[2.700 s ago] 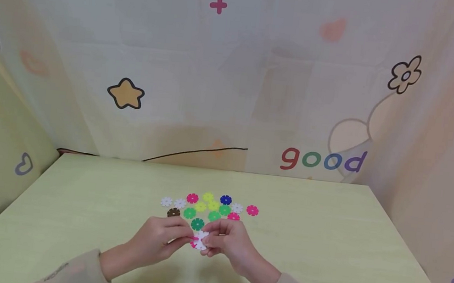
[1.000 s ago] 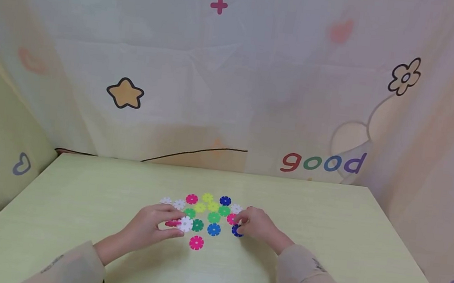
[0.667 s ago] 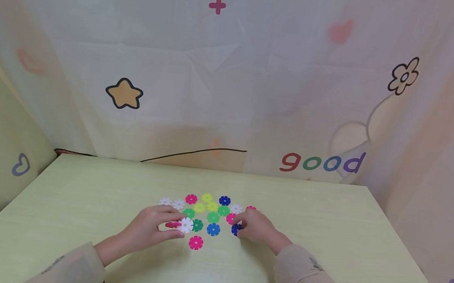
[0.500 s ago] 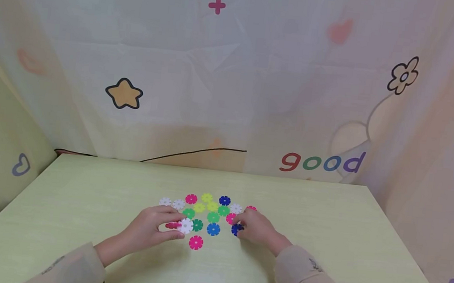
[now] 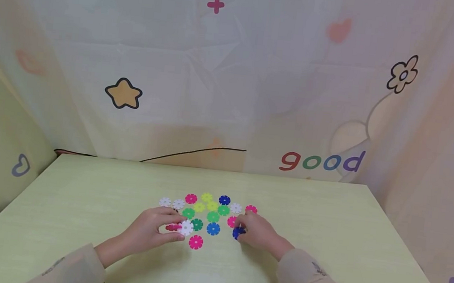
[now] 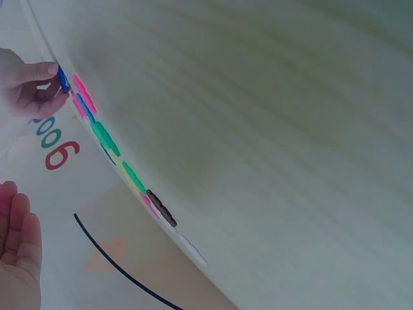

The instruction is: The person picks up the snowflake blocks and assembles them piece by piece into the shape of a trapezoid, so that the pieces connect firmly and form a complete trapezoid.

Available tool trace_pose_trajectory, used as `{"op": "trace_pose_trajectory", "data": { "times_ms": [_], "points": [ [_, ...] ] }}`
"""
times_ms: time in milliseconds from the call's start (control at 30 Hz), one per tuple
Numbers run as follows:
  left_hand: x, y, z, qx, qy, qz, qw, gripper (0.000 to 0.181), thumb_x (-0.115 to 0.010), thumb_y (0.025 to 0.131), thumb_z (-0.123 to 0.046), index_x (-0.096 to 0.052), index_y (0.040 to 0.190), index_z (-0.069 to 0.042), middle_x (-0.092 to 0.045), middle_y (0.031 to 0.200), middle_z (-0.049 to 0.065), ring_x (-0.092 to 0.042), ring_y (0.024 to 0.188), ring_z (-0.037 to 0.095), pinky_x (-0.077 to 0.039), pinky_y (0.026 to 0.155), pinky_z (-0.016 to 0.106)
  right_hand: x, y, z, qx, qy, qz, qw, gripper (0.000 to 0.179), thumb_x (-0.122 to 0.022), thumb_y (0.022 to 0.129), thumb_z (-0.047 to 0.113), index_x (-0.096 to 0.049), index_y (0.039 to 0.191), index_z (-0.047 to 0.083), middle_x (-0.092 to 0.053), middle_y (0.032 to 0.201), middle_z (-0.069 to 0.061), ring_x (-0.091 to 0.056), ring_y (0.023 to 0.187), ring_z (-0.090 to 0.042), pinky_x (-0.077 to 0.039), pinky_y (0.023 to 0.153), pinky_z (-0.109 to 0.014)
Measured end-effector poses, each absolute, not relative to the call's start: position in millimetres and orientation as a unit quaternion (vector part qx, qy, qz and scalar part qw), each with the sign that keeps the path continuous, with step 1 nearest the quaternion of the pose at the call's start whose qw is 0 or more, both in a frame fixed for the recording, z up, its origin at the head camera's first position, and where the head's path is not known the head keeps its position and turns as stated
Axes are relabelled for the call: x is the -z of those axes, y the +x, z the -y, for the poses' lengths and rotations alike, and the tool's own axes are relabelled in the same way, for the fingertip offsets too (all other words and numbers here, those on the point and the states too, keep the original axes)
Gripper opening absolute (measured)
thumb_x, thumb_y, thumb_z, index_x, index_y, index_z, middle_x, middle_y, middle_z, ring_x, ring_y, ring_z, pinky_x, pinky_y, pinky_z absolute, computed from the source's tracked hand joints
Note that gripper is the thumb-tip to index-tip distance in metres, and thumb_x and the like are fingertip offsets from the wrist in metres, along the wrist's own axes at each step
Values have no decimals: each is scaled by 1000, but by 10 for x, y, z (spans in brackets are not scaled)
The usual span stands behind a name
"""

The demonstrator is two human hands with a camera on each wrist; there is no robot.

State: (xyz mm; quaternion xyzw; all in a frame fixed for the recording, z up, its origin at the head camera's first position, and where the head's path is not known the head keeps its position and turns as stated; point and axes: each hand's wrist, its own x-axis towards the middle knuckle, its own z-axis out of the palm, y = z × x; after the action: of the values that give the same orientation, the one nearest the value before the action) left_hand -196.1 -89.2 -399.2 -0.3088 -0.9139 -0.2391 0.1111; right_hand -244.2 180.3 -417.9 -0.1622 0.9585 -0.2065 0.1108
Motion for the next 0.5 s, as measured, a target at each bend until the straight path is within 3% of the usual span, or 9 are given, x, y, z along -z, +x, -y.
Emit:
{"op": "trace_pose_trajectory", "data": {
  "times_ms": [300, 500],
  "points": [
    [3997, -1962, 872, 244, -310, 912, 110, 39, -69, 72, -39, -67, 104, -18, -65, 99, -3, -59, 97, 15, -49, 81, 32, 4172, -2416, -1843, 259, -150, -949, 97, 18, -65, 75, -1, -59, 83, 13, -57, 77, 2, -50, 73, -13, -48, 72, -30],
    [3996, -1970, 837, 249, -316, 910, 105, 38, -69, 72, -38, -67, 104, -17, -66, 99, -2, -60, 97, 15, -50, 81, 32, 4034, -2364, -1871, 317, -177, -928, 82, 16, -62, 77, -3, -61, 87, 8, -58, 79, 0, -51, 71, -13, -48, 66, -25]
  ]
}}
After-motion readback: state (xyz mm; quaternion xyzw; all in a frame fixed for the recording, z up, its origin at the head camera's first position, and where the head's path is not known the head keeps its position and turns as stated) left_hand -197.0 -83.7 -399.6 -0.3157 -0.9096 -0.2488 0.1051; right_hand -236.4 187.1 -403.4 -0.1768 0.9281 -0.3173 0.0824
